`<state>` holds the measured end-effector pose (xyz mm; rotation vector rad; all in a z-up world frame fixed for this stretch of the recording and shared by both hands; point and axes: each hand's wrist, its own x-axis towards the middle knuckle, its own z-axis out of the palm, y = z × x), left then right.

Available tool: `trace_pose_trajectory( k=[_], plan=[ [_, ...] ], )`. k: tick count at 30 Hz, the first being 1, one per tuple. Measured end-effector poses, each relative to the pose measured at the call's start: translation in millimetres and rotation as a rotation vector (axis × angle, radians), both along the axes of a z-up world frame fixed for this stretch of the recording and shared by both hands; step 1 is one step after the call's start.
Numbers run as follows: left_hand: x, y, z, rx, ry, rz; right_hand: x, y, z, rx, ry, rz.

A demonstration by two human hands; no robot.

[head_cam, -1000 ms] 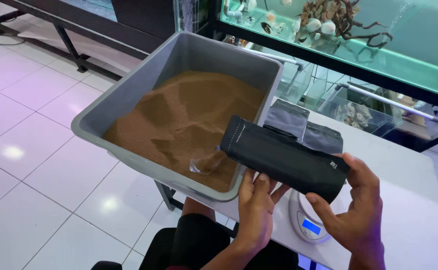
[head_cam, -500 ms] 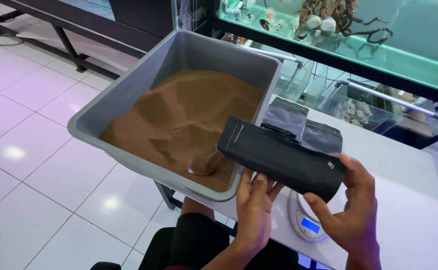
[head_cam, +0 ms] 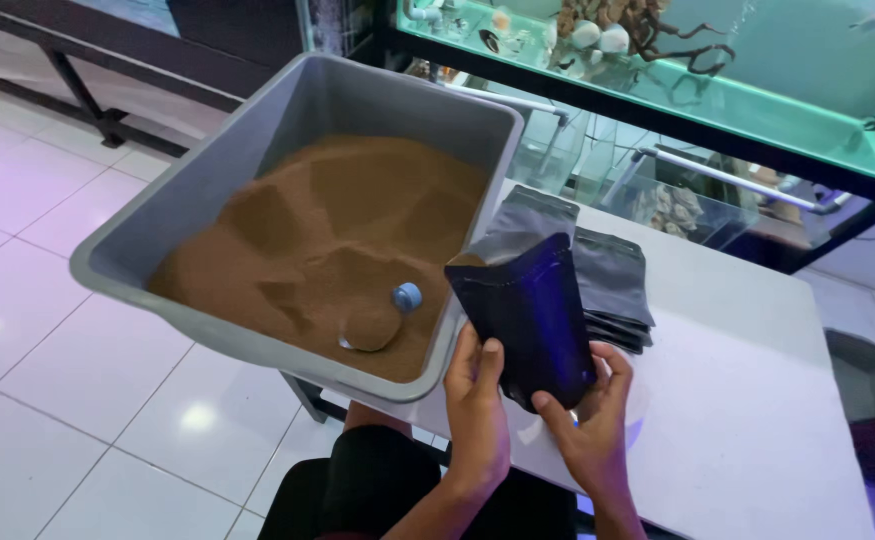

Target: The person scoops sand from a large grey bin into individual black pouches using a small plastic scoop and weighs each pouch on a digital scale.

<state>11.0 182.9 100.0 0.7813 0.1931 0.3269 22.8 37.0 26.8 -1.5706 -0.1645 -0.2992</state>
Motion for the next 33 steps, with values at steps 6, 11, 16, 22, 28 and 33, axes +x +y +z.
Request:
trace_pose_trajectory(
  k=[6,11,16,22,28,33],
  plan=[
    [23.9,-21.7,-21.1,0.185,-0.041,-0.158,-3.8,-22.5,8.8,-0.347,0.212,-0.223],
    [41.0,-48.5,-37.3,0.343,-0.175,-0.3,-6.8,-47.2,27.1,-0.388,0.301,-0.337],
    [54.9,-73.5,-56.2,0.471,-0.274,-0.408,-7.5,-71.4,22.4,-0.411,0.377,-0.446],
    [58.4,-81.8,-63.6,0.436,-0.221,-0.475,-7.7,-88.1,-7.5,-0.466,0.307,-0.464],
    [54.6,-75.9,-58.9,0.404,-0.306,-0.447,-14.6,-91.5,-10.3,-0.473,0.244,-0.394],
    [51.0,-70.9,-56.3,0.422,-0.292,-0.402,-26.0,-101.1,-24.8,-0.231,0.011,-0.368]
  ],
)
